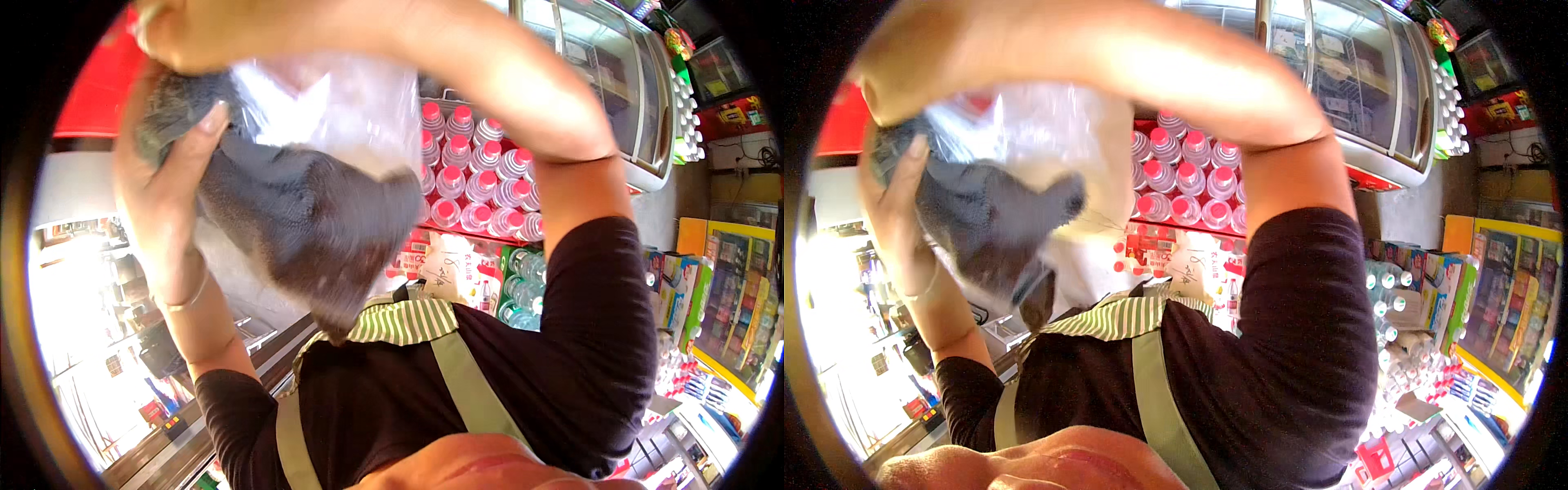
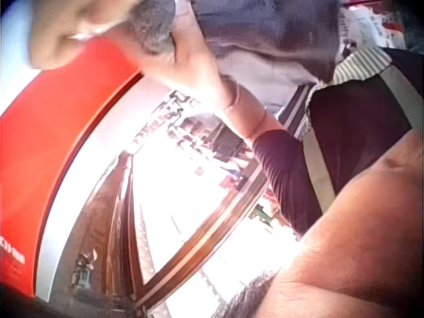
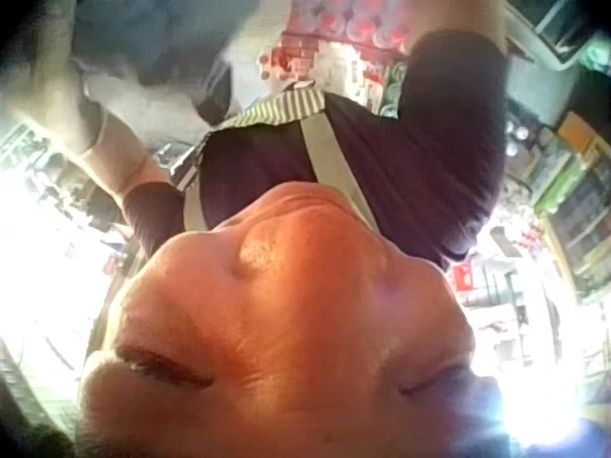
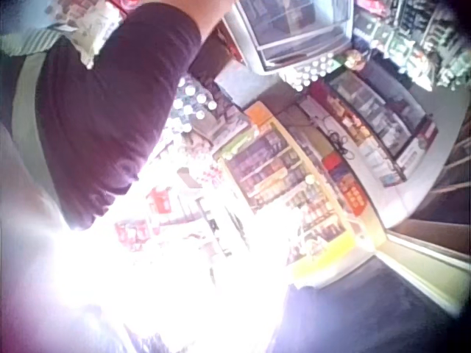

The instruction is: The person arranges multiple bottles of water and other beverages on a display shelf and inside a freezer. They then retrieve a plastic bag from the freezer, walk to a counter, and place the bag on the surface.

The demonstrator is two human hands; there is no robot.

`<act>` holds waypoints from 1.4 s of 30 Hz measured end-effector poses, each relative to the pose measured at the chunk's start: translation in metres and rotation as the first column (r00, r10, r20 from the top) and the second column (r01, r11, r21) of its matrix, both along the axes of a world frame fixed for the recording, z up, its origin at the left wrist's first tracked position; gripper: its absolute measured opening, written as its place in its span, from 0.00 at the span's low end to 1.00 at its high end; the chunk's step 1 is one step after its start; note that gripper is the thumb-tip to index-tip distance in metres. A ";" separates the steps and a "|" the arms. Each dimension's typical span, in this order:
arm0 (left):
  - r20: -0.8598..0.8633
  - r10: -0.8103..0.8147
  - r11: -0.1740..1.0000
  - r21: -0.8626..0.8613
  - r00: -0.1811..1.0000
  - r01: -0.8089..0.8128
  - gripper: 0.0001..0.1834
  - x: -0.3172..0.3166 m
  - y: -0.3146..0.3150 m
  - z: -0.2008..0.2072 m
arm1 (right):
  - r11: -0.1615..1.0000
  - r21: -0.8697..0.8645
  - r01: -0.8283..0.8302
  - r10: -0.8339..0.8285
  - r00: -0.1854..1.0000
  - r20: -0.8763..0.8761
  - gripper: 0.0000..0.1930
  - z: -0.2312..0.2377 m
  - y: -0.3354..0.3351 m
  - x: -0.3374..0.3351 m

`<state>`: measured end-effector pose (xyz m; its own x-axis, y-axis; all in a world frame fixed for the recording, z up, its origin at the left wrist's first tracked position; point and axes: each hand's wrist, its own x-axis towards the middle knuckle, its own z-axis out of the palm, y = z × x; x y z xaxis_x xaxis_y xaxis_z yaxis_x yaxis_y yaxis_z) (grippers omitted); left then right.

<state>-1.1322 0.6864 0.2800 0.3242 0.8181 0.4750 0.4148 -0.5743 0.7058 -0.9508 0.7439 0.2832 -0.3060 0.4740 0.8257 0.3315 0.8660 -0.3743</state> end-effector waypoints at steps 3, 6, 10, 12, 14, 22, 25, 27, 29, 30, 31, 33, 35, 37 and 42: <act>0.174 0.051 0.949 -0.314 0.983 0.007 0.23 -0.052 -0.008 -0.039 | 0.997 -0.081 -0.012 0.015 0.999 0.036 0.16 -0.030 -0.024 -0.048; 0.190 0.099 0.899 -0.438 0.977 -0.006 0.26 -0.058 -0.026 -0.068 | 0.987 -0.159 0.039 -0.035 0.999 0.028 0.10 -0.064 -0.049 -0.063; 0.367 0.083 0.759 -0.625 0.927 0.180 0.27 -0.079 -0.066 -0.071 | 0.937 -0.350 -0.002 0.044 0.993 0.111 0.08 -0.072 -0.065 -0.081; 0.557 0.099 0.635 -0.673 0.825 0.379 0.27 -0.120 -0.078 -0.082 | 0.898 -0.375 -0.231 0.216 0.973 -0.081 0.08 -0.087 -0.066 -0.098; 0.332 0.477 0.773 -0.598 0.814 -0.209 0.25 -0.111 -0.104 -0.082 | 0.782 -0.406 -0.472 0.430 0.881 -0.197 0.09 -0.095 -0.061 -0.109; 0.129 0.775 0.608 0.113 0.619 -0.786 0.21 -0.170 -0.131 -0.072 | 0.777 -0.627 0.045 -0.491 0.667 -0.560 0.15 -0.252 0.112 0.177; 0.047 0.818 0.544 0.260 0.573 -0.798 0.20 -0.190 -0.128 -0.070 | -0.137 -0.773 0.619 -0.801 0.389 0.454 0.31 -0.413 0.130 0.329; 0.004 0.867 0.469 0.329 0.498 -0.820 0.19 -0.206 -0.136 -0.073 | -0.208 -0.689 0.694 -0.737 0.352 0.577 0.39 -0.449 0.131 0.347; -0.076 0.926 0.367 0.413 0.370 -0.833 0.18 -0.210 -0.147 -0.074 | -0.362 -0.579 0.730 -0.692 0.206 0.692 0.42 -0.466 0.139 0.311; -0.117 0.943 0.330 0.459 0.312 -0.825 0.18 -0.211 -0.149 -0.072 | -0.384 -0.577 0.721 -0.684 0.197 0.702 0.42 -0.459 0.142 0.301; -0.163 0.953 0.302 0.498 0.255 -0.813 0.17 -0.212 -0.148 -0.071 | -0.412 -0.572 0.709 -0.676 0.183 0.714 0.42 -0.453 0.142 0.293; -0.308 0.946 0.273 0.585 0.102 -0.764 0.16 -0.213 -0.143 -0.070 | -0.425 -0.579 0.695 -0.678 0.179 0.713 0.43 -0.443 0.146 0.278; -0.556 0.828 0.372 0.646 -0.076 -0.667 0.16 -0.208 -0.148 -0.051 | -0.362 -0.627 0.690 -0.682 0.263 0.683 0.44 -0.438 0.168 0.240; -0.715 0.686 0.578 0.424 0.134 -0.697 0.21 -0.237 -0.172 -0.048 | -0.261 -0.716 0.648 -0.659 0.422 0.623 0.42 -0.439 0.189 0.202; 0.348 0.733 0.680 -0.344 0.585 -0.647 0.29 -0.292 -0.206 -0.110 | 0.158 -0.986 0.043 -0.517 0.855 -0.046 0.34 -0.446 0.253 0.147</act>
<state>-1.4240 0.4802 0.1701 -0.5718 0.7829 0.2453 0.2690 -0.1035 0.9576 -0.8038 0.9973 -0.1629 0.1860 0.9278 -0.3234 0.1267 -0.3490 -0.9285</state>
